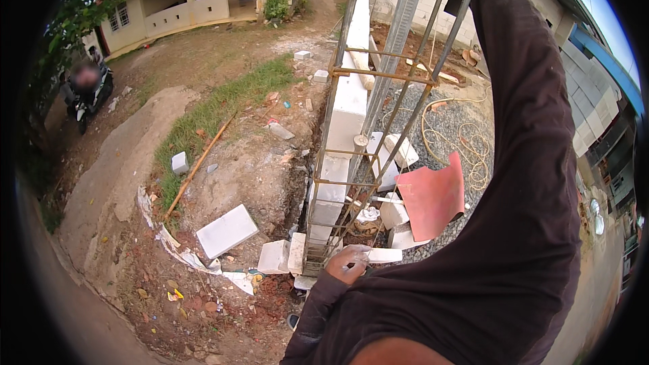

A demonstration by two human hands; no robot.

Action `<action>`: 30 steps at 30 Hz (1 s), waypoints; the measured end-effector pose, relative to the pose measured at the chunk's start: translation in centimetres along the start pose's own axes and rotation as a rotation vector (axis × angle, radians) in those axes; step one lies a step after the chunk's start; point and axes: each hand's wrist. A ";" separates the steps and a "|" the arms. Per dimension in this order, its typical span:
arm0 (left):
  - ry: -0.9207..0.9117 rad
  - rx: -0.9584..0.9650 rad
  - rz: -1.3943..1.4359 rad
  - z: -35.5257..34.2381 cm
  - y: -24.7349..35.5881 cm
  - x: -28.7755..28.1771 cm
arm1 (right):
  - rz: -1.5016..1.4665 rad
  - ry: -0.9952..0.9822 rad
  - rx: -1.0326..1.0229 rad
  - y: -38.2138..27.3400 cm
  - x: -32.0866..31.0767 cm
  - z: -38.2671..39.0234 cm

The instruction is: The person hammers a long metal strip against a concrete wall using a hammer. They repeatedly position the strip vertically and strike it to secure it in place.

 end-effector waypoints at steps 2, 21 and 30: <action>-0.002 0.002 0.012 0.0 0.1 0.0 | -0.001 0.000 0.002 -0.1 0.0 0.0; 0.015 0.020 -0.046 0.0 0.0 -0.1 | -0.026 -0.023 0.027 -0.4 -0.7 0.4; 0.028 0.057 -0.030 0.0 -0.7 0.0 | -0.043 -0.026 0.041 -0.7 -0.9 0.4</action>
Point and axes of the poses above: each hand's wrist, its own z-axis away from the middle knuckle, its own x-axis out of the palm, y = z × x, and after that the axes turned 3 degrees about -y, right-handed
